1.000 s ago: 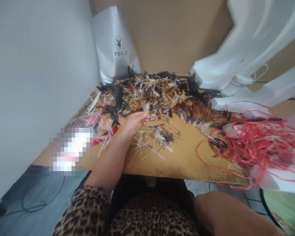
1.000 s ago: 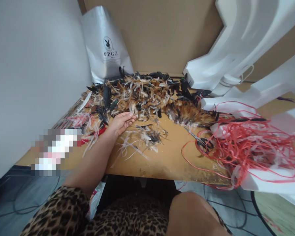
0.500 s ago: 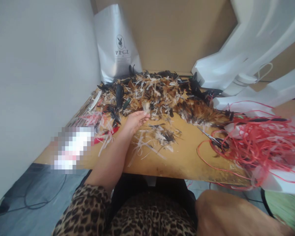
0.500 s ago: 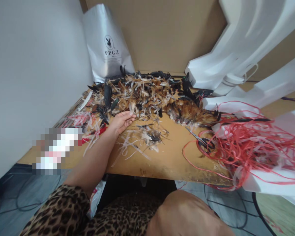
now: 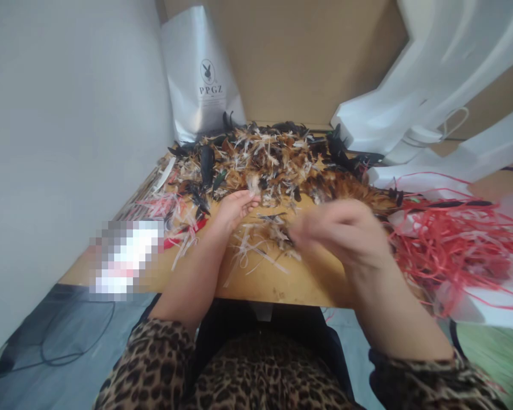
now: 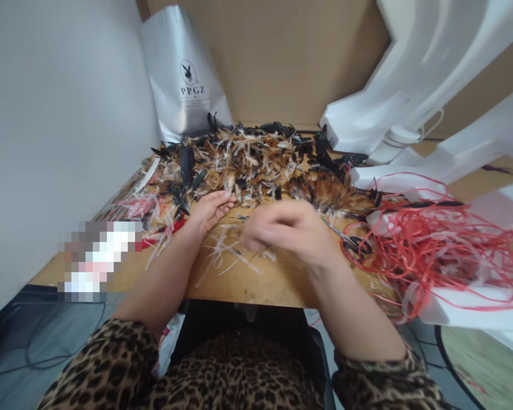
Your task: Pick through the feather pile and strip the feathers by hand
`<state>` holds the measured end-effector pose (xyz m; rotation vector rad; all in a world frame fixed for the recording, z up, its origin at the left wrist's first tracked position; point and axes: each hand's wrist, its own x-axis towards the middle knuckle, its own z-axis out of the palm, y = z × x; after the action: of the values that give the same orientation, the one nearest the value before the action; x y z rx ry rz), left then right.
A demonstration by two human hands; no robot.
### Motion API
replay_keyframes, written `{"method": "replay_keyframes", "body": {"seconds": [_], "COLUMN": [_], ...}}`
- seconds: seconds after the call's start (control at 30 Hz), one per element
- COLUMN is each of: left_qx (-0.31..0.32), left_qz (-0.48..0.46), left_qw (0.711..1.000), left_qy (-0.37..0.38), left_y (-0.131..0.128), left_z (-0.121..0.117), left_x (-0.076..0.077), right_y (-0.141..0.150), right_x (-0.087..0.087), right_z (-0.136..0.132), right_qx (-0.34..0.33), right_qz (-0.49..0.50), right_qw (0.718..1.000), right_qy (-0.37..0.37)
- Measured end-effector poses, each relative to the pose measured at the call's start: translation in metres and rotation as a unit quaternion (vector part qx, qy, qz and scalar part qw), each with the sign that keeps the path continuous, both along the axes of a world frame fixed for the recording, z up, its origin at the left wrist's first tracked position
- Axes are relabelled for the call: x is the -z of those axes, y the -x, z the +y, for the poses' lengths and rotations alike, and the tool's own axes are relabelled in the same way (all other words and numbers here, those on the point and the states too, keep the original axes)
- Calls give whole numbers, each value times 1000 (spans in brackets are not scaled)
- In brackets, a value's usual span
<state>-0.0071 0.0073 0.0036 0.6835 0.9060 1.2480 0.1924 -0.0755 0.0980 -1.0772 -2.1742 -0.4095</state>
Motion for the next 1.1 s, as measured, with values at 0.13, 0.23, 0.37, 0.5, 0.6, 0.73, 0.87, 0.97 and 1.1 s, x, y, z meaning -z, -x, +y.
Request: {"method": "replay_keyframes", "body": {"seconds": [0.13, 0.23, 0.37, 0.5, 0.6, 0.73, 0.87, 0.97, 1.1], "left_qx": [-6, -10, -5, 13, 26, 46, 78, 92, 88], "left_qz": [1, 8, 14, 17, 22, 14, -21, -22, -13], "left_qw": [1000, 1000, 1000, 1000, 999, 998, 995, 993, 993], "left_qy": [0, 6, 11, 10, 19, 38, 58, 67, 75], "left_y": [1, 1, 0, -1, 0, -1, -2, -3, -5], "left_z": [1, 0, -1, -1, 0, -2, -6, -8, -9], "left_x": [0, -1, -3, -1, 0, -3, -10, -14, -14], "right_y": [14, 19, 26, 29, 26, 22, 24, 26, 26], "right_x": [26, 50, 72, 84, 86, 81, 77, 80, 84], "right_z": [56, 88, 103, 106, 105, 98, 90, 90, 92], "right_qx": [-66, 2, 27, 24, 7, -29, -51, -61, -73], "right_qz": [-33, -87, -116, -104, -57, -15, -25, -34, -37], "right_qw": [977, 962, 964, 974, 989, 999, 998, 997, 996], "right_qy": [200, 260, 237, 200, 138, 40, -16, -28, -39]}}
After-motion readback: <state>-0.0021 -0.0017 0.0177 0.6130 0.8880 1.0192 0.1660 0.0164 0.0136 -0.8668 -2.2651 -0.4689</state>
